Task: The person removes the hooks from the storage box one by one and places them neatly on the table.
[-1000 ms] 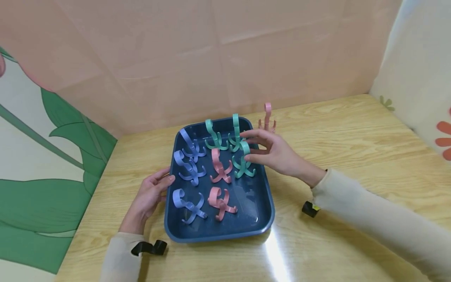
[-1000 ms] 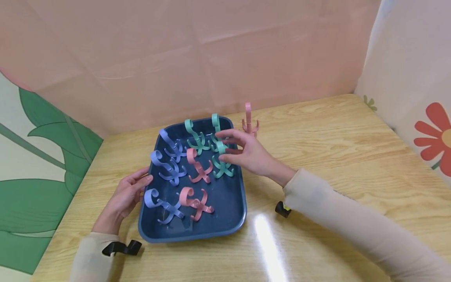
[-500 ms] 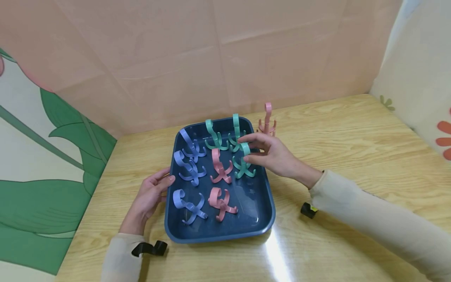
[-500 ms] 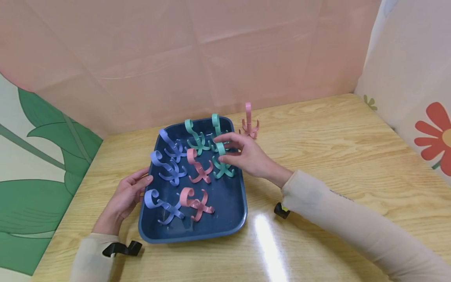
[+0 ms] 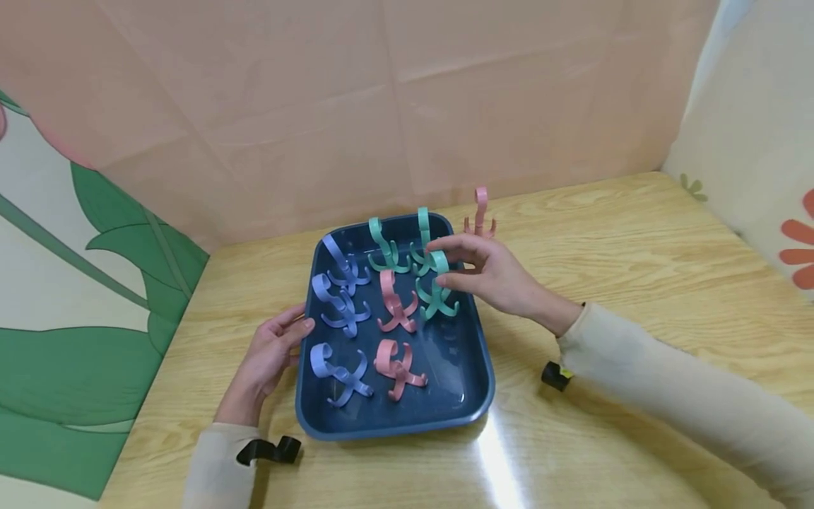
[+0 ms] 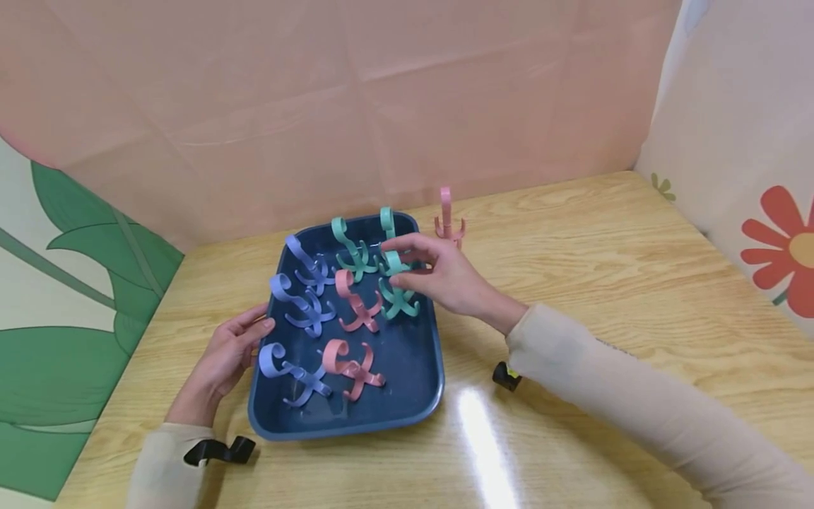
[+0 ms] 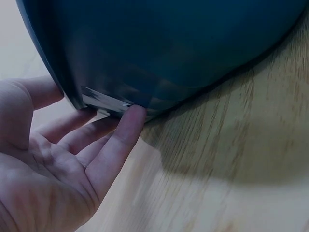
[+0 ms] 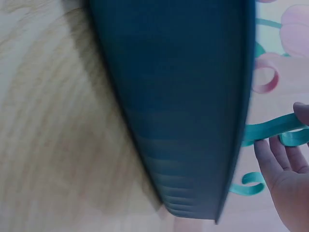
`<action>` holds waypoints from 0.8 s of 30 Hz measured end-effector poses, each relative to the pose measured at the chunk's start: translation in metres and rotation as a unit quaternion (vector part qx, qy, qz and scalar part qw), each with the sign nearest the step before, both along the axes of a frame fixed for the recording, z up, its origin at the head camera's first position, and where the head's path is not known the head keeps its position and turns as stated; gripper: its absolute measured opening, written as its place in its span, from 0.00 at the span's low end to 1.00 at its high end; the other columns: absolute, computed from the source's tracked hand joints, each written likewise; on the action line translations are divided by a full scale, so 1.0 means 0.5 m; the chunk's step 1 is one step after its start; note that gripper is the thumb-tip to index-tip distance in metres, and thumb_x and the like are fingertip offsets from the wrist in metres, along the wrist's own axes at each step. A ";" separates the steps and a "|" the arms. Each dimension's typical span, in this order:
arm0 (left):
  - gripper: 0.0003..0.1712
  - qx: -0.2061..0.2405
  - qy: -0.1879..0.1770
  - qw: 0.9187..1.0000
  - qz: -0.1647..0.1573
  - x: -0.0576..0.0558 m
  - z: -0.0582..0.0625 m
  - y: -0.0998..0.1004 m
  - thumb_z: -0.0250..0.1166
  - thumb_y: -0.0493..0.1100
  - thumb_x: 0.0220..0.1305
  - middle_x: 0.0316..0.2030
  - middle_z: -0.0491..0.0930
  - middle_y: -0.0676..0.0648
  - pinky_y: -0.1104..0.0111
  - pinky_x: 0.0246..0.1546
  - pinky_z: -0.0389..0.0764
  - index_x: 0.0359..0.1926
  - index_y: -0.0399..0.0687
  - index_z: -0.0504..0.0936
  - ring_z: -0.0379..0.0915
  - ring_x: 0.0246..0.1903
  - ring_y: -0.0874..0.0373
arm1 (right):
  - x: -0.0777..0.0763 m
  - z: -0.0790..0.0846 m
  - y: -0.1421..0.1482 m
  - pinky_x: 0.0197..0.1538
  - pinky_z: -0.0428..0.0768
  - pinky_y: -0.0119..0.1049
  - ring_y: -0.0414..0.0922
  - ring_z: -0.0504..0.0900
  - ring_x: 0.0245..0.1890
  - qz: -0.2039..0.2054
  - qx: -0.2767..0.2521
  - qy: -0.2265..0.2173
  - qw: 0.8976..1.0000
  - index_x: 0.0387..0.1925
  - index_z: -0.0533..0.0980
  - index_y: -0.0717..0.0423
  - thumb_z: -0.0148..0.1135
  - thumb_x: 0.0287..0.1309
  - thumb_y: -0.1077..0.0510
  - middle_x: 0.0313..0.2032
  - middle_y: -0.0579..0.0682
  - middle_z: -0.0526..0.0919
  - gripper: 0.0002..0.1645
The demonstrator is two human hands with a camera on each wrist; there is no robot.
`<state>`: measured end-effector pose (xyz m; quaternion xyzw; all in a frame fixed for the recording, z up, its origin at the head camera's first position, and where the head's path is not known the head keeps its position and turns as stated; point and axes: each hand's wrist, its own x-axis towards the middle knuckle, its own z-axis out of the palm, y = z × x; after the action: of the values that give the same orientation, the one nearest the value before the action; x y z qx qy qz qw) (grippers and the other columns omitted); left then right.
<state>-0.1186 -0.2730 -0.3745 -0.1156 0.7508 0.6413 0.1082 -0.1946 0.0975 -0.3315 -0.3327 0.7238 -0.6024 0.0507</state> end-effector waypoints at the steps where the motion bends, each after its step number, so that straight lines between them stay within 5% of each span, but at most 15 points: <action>1: 0.30 0.000 0.000 1.000 0.000 0.000 0.000 0.000 0.59 0.49 0.75 0.64 0.75 0.39 0.58 0.45 0.84 0.74 0.50 0.67 0.78 0.57 0.47 | 0.001 0.006 0.001 0.51 0.83 0.38 0.59 0.79 0.56 0.000 -0.002 0.002 1.000 0.62 0.75 0.62 0.68 0.60 0.69 0.59 0.58 0.78 0.28; 15: 0.30 -0.007 0.002 1.000 0.000 0.001 0.004 0.003 0.59 0.49 0.75 0.64 0.75 0.39 0.59 0.44 0.84 0.74 0.50 0.67 0.79 0.55 0.49 | 0.012 0.087 0.037 0.53 0.81 0.35 0.55 0.80 0.55 -0.036 -0.023 0.019 0.999 0.64 0.76 0.57 0.68 0.62 0.67 0.60 0.52 0.79 0.28; 24: 0.30 -0.006 0.003 1.000 -0.002 0.000 0.004 0.003 0.58 0.49 0.76 0.64 0.75 0.39 0.58 0.45 0.84 0.74 0.50 0.67 0.79 0.56 0.48 | 0.002 0.114 0.095 0.50 0.82 0.34 0.49 0.82 0.55 -0.036 -0.083 0.023 0.996 0.64 0.75 0.60 0.65 0.62 0.72 0.61 0.54 0.79 0.29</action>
<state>-0.1185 -0.2714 -0.3724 -0.1127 0.7551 0.6370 0.1064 -0.1935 0.1448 -0.2746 -0.3236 0.6835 -0.6541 -0.0159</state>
